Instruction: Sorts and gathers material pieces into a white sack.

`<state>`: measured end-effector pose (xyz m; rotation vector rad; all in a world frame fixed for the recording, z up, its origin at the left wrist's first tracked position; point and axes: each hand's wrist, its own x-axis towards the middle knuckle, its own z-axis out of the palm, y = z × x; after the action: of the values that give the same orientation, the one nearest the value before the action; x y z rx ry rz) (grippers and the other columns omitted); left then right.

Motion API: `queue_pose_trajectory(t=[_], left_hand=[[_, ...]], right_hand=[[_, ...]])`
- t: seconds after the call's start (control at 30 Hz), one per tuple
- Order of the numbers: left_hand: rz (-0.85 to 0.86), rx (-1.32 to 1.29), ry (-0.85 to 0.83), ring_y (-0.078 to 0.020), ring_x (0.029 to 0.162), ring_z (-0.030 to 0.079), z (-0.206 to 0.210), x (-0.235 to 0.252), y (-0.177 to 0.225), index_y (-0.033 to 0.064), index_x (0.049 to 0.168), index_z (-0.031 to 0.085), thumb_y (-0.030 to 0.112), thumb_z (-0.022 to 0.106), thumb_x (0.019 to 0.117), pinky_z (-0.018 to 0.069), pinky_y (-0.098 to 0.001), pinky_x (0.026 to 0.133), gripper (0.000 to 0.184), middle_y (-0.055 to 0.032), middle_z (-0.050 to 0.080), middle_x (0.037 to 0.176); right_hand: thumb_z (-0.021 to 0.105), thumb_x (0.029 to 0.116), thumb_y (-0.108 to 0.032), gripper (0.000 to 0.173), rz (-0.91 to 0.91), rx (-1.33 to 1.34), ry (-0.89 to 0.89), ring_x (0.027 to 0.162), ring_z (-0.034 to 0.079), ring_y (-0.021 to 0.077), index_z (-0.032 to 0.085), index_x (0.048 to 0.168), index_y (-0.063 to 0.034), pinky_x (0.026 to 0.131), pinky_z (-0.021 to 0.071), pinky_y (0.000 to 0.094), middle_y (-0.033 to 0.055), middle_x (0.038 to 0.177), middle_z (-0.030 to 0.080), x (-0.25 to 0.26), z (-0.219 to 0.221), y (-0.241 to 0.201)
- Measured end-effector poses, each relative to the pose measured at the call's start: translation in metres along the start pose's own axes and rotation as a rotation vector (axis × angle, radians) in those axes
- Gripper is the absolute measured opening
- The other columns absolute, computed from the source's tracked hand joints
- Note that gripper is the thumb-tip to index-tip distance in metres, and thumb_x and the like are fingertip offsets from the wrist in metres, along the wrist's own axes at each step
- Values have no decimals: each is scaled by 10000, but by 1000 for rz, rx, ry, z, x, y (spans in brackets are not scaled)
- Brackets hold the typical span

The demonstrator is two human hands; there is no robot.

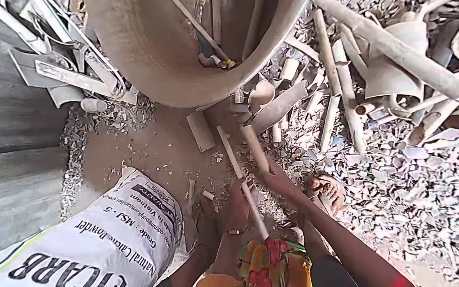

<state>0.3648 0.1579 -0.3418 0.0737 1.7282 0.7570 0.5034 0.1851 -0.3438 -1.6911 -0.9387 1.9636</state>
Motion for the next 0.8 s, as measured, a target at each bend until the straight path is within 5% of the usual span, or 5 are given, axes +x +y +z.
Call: queue_pose_trajectory(t=[0.1,0.23,0.33,0.47,0.8], left_hand=[[46,78,-183,-185,1076,614,13,-34,-5,83,1507,421,317,357,1119,530,-386,897,457,-125,599,1296],[219,498,-392,-277,1518,303,14,-41,15,3,1621,183,304,330,1114,298,-491,1210,607,-219,246,1661],[548,741,-45,-374,1368,507,-3,1,60,-85,1467,460,272,555,1055,416,-516,1134,553,-297,505,1469],[575,483,359,-419,1293,514,-20,82,117,-24,1543,278,344,791,901,466,-548,1044,900,-316,458,1460],[-70,-630,-22,-184,1152,604,13,69,95,99,1424,410,328,477,1078,533,-284,930,420,-117,550,1299]], right_hand=[[611,1010,-396,573,48,128,-76,901,666,162,480,1440,-41,837,564,388,105,1070,673,-31,-1,18],[587,986,-191,377,-51,352,-115,833,683,58,536,1316,-17,779,594,257,-3,968,690,-55,-23,32],[669,915,-258,473,-63,189,-79,871,674,39,556,1329,-60,805,588,252,-24,1016,685,-76,-61,32],[684,809,-169,517,-132,129,-75,789,675,33,563,1311,-137,704,590,227,-57,988,692,-85,-97,43],[647,757,-127,548,-314,-156,275,841,655,91,595,1282,26,766,542,299,97,992,685,-86,-53,36]])
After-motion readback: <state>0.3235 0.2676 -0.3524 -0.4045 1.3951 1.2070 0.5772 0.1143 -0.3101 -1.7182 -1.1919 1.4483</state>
